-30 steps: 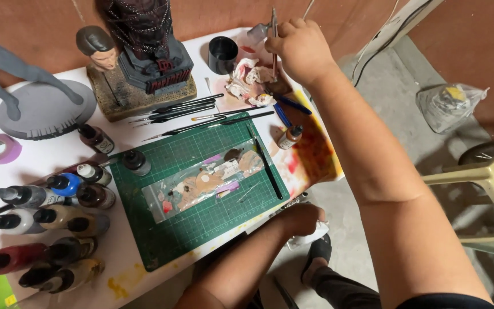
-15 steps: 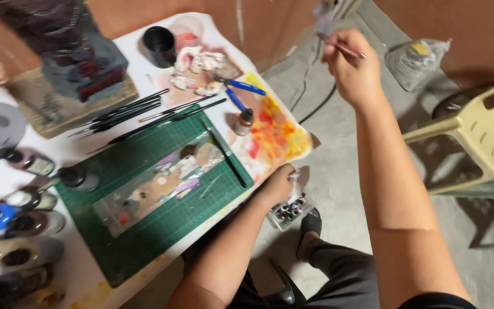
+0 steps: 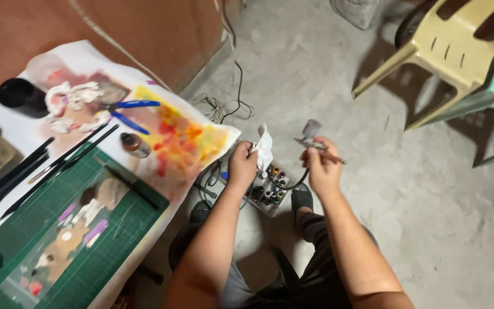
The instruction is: Cleaning the needle and nozzle of an airbrush with a tissue to remove paint residue
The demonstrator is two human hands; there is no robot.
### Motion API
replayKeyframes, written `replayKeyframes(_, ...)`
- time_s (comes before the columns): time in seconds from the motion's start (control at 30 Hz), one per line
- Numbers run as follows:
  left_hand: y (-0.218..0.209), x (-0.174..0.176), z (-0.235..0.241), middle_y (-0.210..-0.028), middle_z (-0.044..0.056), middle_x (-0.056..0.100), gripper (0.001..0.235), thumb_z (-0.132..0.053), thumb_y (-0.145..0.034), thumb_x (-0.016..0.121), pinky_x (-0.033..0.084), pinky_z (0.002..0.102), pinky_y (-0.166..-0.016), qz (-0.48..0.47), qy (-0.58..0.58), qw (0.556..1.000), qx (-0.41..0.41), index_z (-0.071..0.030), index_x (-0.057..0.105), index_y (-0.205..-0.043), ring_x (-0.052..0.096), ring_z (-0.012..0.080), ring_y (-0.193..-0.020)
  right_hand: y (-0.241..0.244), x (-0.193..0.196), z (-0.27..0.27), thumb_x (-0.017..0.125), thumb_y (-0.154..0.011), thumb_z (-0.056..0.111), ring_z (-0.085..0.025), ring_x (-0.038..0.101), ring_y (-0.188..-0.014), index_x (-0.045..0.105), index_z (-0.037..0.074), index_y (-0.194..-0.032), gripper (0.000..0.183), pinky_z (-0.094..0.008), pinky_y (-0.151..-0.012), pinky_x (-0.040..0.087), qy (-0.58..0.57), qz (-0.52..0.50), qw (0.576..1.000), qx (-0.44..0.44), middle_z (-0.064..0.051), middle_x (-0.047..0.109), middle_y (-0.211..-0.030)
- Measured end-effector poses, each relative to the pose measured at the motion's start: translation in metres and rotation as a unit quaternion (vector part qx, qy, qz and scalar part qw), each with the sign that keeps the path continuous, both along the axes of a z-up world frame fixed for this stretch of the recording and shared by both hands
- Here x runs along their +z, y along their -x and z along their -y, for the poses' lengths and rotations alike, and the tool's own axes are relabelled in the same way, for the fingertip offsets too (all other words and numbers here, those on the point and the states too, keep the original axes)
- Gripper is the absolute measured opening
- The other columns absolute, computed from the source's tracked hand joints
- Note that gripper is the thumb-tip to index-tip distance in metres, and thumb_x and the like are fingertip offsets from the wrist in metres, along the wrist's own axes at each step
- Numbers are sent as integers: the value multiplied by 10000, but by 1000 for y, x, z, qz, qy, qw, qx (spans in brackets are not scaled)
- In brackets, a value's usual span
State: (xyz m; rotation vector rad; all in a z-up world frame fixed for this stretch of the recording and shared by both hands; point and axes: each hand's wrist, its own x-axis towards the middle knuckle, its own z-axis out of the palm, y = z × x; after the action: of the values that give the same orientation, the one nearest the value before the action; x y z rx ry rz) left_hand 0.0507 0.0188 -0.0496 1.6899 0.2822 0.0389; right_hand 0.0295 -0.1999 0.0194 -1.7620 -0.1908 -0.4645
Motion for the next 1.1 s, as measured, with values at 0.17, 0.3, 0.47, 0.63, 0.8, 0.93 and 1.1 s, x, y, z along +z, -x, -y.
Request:
replayKeyframes(0.17,-11,-30,22,-812,128,665,266,-86,-962,593,557,268,-501,-13,109,993,36,54,584,-1188,659,174,-559,15,-30,-26,567,-1026,48,-151,668,-596,547,10,-1293,271,-242,-580,534,-70,-45,995,58,-118,718,-699)
replayKeyframes(0.3,3,13,21,-801,126,711,272,-106,-969,551,547,255,-500,-48,93,994,38,51,619,-1180,710,174,-585,15,-18,-33,596,-1007,42,-167,672,-575,594,-2,-1255,251,-268,-562,541,-13,-55,997,61,-116,718,-671)
replayKeyframes(0.47,1,1,29,-799,126,737,290,-85,-944,606,570,255,-520,-41,104,991,71,-14,715,-1203,727,184,-591,15,-19,-34,619,-994,45,-192,680,-565,590,18,-1198,209,-303,-559,540,27,-72,996,53,-117,721,-672)
replayKeyframes(0.63,8,10,27,-759,127,725,315,-90,-943,602,557,252,-529,-41,105,991,69,-27,710,-1233,716,175,-592,18,-13,-37,602,-1003,27,-203,662,-544,563,6,-1184,186,-305,-542,524,22,-62,996,55,-128,709,-650)
replayKeyframes(0.8,14,12,21,-773,141,728,316,-88,-937,597,572,277,-575,-36,95,993,65,-40,723,-1223,731,188,-621,21,-10,-40,604,-1002,37,-206,659,-533,563,8,-1176,181,-303,-534,521,19,-61,996,56,-127,704,-636)
replayKeyframes(0.93,12,3,18,-744,136,719,312,-80,-935,590,565,271,-570,-33,87,994,60,-45,730,-1211,728,185,-614,21,-13,-42,614,-995,29,-213,671,-545,570,2,-1166,179,-308,-524,528,21,-57,997,57,-143,715,-661)
replayKeyframes(1.1,14,14,18,-658,108,685,308,-92,-940,595,522,244,-535,-31,77,995,50,-53,729,-1214,698,166,-587,20,-7,-42,599,-1007,16,-208,660,-541,547,-11,-1186,189,-303,-535,527,4,-44,998,48,-142,709,-656)
